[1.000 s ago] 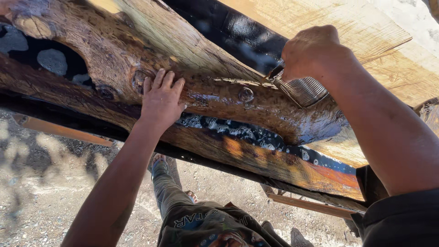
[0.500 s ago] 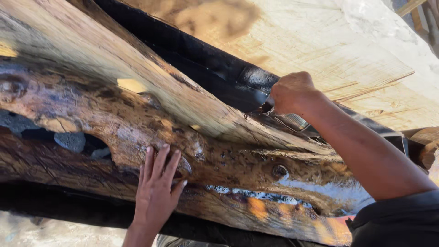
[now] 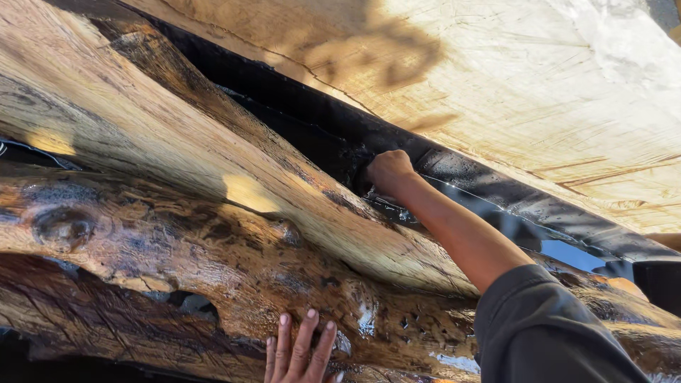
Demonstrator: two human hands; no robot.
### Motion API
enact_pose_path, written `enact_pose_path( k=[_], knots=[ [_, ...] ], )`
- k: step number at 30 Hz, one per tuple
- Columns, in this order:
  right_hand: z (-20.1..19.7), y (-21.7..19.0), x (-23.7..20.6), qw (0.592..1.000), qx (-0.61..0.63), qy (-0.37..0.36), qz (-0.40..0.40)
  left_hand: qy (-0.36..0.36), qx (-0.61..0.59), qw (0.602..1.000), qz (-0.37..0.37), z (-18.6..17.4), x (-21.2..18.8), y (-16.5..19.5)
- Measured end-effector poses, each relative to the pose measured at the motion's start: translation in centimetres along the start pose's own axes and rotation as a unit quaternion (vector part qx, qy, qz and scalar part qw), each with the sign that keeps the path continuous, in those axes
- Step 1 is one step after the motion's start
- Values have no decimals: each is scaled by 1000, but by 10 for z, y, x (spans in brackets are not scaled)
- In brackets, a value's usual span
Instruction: The person pours a dark liquid from a tin can onto a large irregular wooden slab and spreads it with their hand. The person repeatedly refills the can and continues pouring and rubbing the liquid into the wood surface, covering multiple sections of the slab.
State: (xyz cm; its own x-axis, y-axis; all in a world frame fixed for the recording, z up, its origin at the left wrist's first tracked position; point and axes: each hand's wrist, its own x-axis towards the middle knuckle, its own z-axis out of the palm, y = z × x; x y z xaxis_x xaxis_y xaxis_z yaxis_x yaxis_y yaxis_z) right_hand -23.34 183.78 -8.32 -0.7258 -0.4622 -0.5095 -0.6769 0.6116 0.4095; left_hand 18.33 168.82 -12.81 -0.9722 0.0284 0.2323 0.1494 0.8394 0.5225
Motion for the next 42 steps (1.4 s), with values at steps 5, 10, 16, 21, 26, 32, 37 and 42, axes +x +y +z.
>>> enact_pose_path(
  k=[5,10,16,21,26,32,37,42],
  knots=[
    [8,-25,49,999,-4,-16,-35,39,45,998,-13,42,-19,-4],
    [-1,-35,70,998,10,-24,-62,42,50,998,-16,57,-27,-5],
    [-22,4,28,979,149,97,-97,30,26,999,-33,35,-13,1],
    [-42,31,-51,923,285,236,-108,-130,-69,989,-25,-19,5,8],
    [-75,69,-157,895,222,346,-172,-191,-40,976,-94,-59,19,31],
    [-124,79,-286,939,260,225,-7,-96,-56,993,-46,-74,16,43],
    [-138,51,-323,975,206,48,71,-51,-49,997,-42,-75,7,49],
    [-133,30,-331,982,175,46,47,-42,-33,997,-61,-72,5,53]
  ],
)
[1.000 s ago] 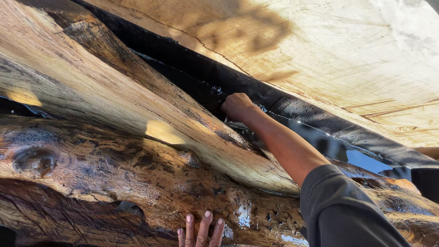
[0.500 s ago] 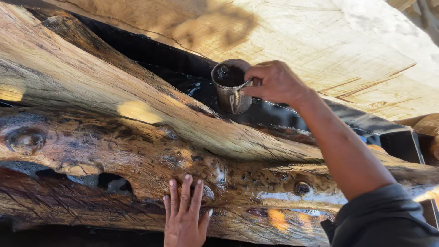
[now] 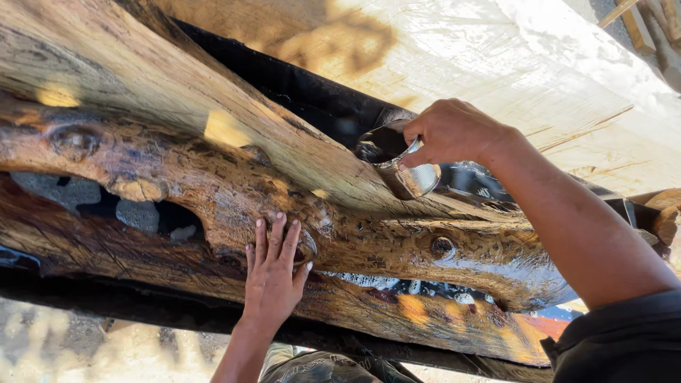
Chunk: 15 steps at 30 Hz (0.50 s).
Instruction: The person pours a dark liquid from a tin can onto a large irregular wooden slab and spreads it with their hand. The person repeatedly refills the can and continues pouring and rubbing the liquid into the wood surface, covering multiple sections of the slab.
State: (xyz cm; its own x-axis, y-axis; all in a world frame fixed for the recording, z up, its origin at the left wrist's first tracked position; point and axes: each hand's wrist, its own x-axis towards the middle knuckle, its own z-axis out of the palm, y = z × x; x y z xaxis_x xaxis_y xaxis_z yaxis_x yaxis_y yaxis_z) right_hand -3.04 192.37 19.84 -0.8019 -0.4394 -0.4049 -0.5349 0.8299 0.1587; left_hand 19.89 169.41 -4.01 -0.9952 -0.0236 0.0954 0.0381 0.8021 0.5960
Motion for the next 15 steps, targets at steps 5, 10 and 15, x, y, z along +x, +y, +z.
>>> enact_pose_path(
  k=[5,10,15],
  knots=[
    [9,-9,4,999,-35,-19,4,-12,1,1000,-21,7,-3,0],
    [14,2,-1,998,-60,-18,-8,-2,-5,1000,-30,15,-5,0],
    [26,27,-18,994,-108,-29,-3,19,-15,999,-23,17,-6,1]
  ],
)
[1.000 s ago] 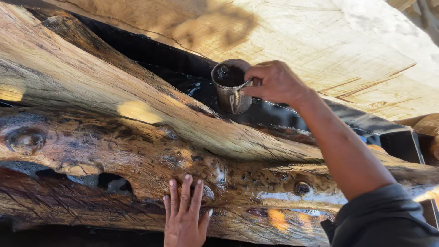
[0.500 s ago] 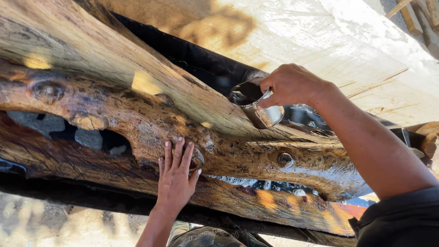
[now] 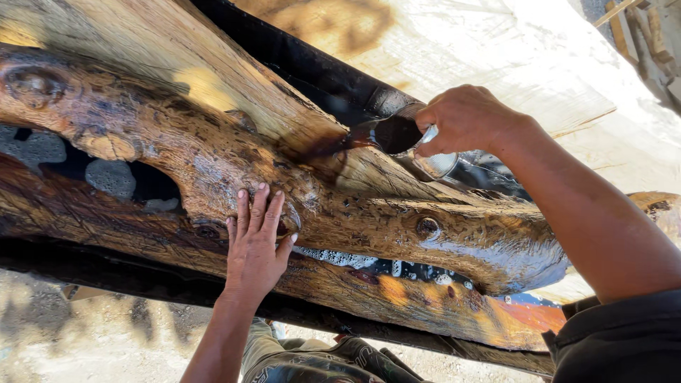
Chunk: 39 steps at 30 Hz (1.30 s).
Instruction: The person pours a dark liquid from a tin can onto a large irregular wooden slab and spreads it with their hand. The person repeatedly refills the can and continues pouring and rubbing the liquid into the wood surface, covering multiple sections of the slab.
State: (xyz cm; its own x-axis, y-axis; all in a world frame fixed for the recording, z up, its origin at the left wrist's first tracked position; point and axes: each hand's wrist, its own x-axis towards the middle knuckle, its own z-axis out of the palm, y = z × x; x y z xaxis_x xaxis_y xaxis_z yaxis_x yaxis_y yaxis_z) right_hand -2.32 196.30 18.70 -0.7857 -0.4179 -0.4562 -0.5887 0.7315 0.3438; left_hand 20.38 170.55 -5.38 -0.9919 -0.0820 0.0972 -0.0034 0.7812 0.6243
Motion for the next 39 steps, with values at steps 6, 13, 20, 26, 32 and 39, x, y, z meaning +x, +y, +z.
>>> enact_pose_path(
  k=[6,13,20,26,32,39],
  knots=[
    [30,30,-22,997,-48,-43,29,-12,-2,1000,-7,1,1,1],
    [45,46,-52,994,-66,-68,61,-13,-8,1000,-8,1,1,2],
    [13,12,-67,995,-21,-79,63,0,-15,1000,2,-2,0,4],
    [-26,-56,-49,997,-1,-73,-10,-8,-5,1000,-10,-4,1,0],
    [-61,-122,-18,994,26,-95,-49,-22,-24,999,-6,-2,-1,-10],
    [-89,-183,29,992,-14,-105,-64,-100,-21,995,0,-14,-14,-25]
  ],
)
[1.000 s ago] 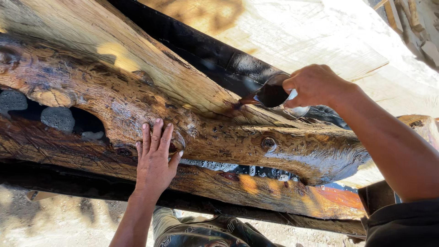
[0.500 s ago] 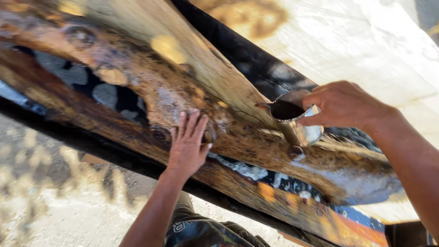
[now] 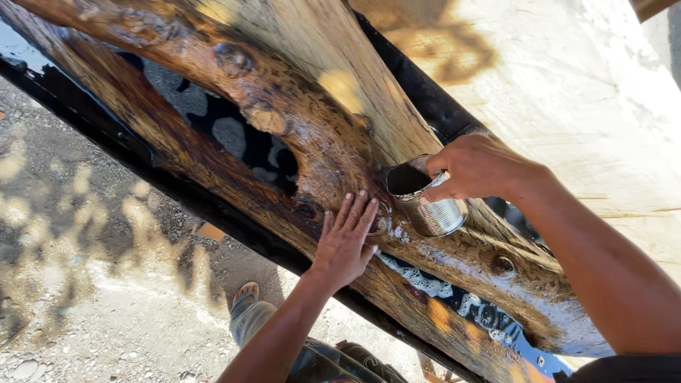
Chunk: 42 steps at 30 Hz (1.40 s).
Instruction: The person pours a dark liquid from a tin can onto a large irregular wooden slab and spreads it with their hand. The person repeatedly refills the can and continues pouring and rubbing the liquid into the wood surface, covering multiple sections of the slab.
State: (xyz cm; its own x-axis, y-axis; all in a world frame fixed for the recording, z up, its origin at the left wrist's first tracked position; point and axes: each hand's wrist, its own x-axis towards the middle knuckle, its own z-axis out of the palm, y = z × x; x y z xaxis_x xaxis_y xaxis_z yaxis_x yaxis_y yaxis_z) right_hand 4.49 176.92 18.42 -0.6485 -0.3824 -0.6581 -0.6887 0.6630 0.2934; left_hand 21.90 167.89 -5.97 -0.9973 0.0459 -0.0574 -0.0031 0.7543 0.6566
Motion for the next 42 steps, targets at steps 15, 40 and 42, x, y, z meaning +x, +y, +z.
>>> enact_pose_path(
  k=[15,40,42],
  knots=[
    [-8,-24,-25,994,30,-60,86,0,-40,997,71,-11,-89,-90],
    [204,113,-198,890,32,-212,402,-91,133,979,124,-3,-97,-86],
    [210,114,-199,880,47,-234,409,-85,133,979,127,-3,-97,-86]
  ],
)
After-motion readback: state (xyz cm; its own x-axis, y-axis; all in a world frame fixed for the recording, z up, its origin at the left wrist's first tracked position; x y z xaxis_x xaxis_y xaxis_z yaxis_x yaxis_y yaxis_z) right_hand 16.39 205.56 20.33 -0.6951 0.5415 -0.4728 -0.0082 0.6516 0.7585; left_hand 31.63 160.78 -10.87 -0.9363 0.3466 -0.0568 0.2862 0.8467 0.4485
